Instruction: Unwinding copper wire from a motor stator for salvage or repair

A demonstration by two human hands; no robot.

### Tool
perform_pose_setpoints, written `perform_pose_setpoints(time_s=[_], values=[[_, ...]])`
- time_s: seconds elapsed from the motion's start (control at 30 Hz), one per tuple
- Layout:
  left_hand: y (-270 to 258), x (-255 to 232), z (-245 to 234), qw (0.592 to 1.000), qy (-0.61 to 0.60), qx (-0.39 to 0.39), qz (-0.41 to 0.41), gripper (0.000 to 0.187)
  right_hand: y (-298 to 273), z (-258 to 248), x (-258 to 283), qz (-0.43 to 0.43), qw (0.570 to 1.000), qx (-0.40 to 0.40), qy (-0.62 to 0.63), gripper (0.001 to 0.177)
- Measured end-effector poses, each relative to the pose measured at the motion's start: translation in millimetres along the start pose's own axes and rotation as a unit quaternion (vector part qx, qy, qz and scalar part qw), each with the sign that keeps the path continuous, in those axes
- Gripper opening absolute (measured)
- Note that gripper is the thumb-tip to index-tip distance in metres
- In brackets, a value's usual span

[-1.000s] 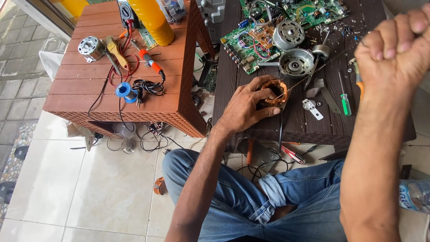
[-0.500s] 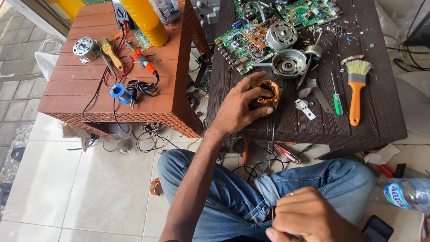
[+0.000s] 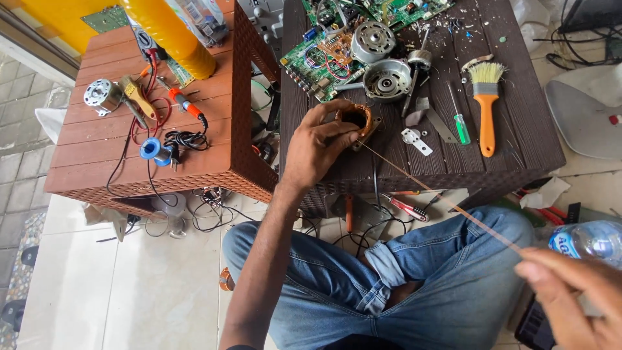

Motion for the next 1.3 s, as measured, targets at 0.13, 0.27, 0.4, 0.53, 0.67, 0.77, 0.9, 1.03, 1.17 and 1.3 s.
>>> perform_pose_setpoints(time_s=[0.13, 0.27, 0.4, 0.53, 0.67, 0.77, 0.9, 1.03, 1.17, 1.3], values=[[1.7, 4.1, 1.4, 1.0, -0.028, 0.013, -0.008, 0.018, -3.3, 0.6, -28.4, 0.073, 0.995, -0.071, 0.011, 0.025], [0.8, 12.4, -0.4, 0.994, -0.099, 0.036, -0.038, 0.017, -2.4, 10.9, -46.0, 0.118, 0.987, -0.107, 0.034, 0.017], [0.4, 12.0, -0.9, 0.99, -0.134, 0.032, -0.03, 0.018, -4.3, 16.5, -69.7, 0.068, 0.988, -0.137, 0.033, 0.019], [0.3, 14.2, -0.4, 0.989, -0.143, 0.027, -0.037, 0.018, -1.4, 20.3, -67.4, 0.061, 0.99, -0.123, 0.04, 0.022], [0.7, 15.5, -0.5, 0.989, -0.141, 0.028, -0.037, 0.018, -3.5, 34.0, -108.2, -0.009, 0.961, -0.27, 0.056, 0.036], [-0.6, 15.1, 0.1, 0.989, -0.144, 0.029, -0.034, 0.018, 20.3, 45.0, -72.9, -0.003, 0.917, -0.355, 0.185, 0.024], [-1.5, 13.6, -1.2, 0.987, -0.154, 0.027, -0.042, 0.018, 40.7, 58.8, -47.7, 0.069, 0.815, -0.238, 0.525, 0.049], [-0.4, 15.0, -0.8, 0.987, -0.153, 0.028, -0.04, 0.017, 65.4, 63.9, 24.7, 0.049, 0.817, -0.134, 0.559, 0.032], [-1.7, 16.2, 0.1, 0.986, -0.154, 0.034, -0.046, 0.017, 82.4, 93.9, 57.1, 0.069, 0.883, 0.007, 0.464, 0.028], [-1.1, 16.2, -1.2, 0.986, -0.157, 0.035, -0.04, 0.018, 90.8, 134.3, 43.6, 0.134, 0.903, 0.103, 0.394, 0.021]])
Point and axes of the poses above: each hand's wrist, its own y-axis towards the middle knuckle, its own z-axis out of the palm, x = y × z, the point moved 3 cm from there along y, towards the middle knuckle, and after that the axes turned 6 degrees about -x, right-handed, at the moved point
